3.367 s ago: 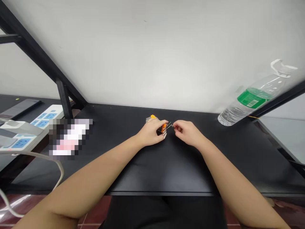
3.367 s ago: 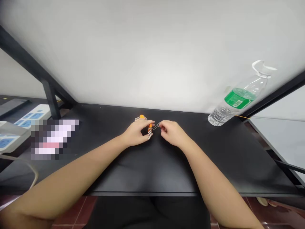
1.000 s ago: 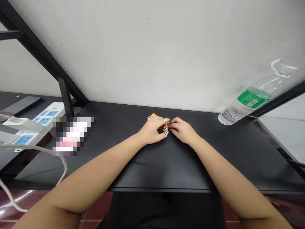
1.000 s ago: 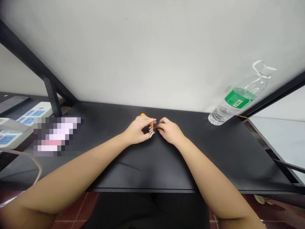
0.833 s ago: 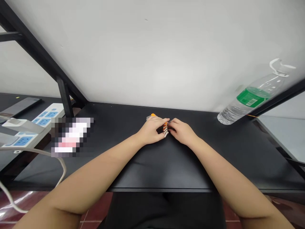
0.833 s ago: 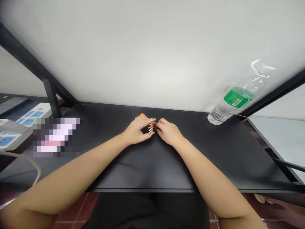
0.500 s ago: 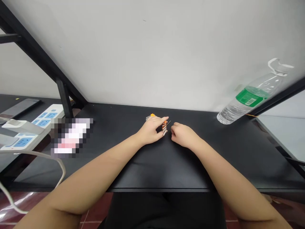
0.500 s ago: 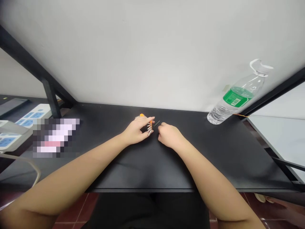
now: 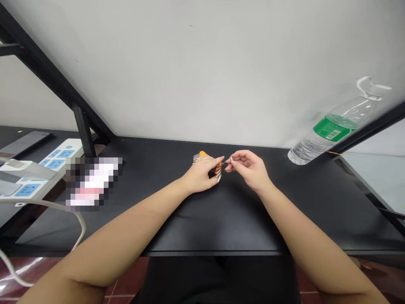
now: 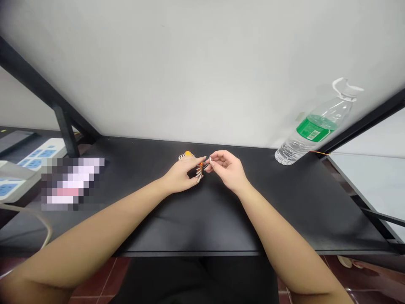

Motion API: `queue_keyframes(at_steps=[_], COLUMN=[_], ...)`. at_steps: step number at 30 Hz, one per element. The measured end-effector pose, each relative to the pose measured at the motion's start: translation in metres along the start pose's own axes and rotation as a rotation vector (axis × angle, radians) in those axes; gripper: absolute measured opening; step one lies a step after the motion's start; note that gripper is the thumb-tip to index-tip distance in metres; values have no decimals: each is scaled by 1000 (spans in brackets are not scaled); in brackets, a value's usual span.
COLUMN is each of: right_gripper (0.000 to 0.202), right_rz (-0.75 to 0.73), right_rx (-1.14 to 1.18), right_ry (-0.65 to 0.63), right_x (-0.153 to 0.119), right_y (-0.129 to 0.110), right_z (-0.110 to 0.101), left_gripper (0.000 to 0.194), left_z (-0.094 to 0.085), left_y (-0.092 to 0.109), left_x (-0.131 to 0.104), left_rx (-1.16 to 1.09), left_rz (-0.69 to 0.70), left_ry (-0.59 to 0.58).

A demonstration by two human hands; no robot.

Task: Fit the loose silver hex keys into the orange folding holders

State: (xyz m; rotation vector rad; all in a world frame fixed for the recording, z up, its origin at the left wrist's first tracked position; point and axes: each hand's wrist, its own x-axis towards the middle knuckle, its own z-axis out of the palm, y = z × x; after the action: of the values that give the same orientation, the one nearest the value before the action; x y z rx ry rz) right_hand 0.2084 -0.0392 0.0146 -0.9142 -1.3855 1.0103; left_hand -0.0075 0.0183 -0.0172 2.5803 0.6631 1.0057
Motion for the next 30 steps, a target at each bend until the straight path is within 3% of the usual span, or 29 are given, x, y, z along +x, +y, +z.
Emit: queue_keyframes(at_steps=[8,30], right_gripper=[31,11], right_rz=[46,-176], right_rx=[113,-150], right_ry=[4,-75], right_x=[1,-8], right_y=[4,0], right_z=[1,0], left_gripper=[63,51], left_z=[1,-2], left_y=[1,5], left_x=[1,1], left_rx=[-39,-46], left_rz=[38,11], left_ry=[9,-30])
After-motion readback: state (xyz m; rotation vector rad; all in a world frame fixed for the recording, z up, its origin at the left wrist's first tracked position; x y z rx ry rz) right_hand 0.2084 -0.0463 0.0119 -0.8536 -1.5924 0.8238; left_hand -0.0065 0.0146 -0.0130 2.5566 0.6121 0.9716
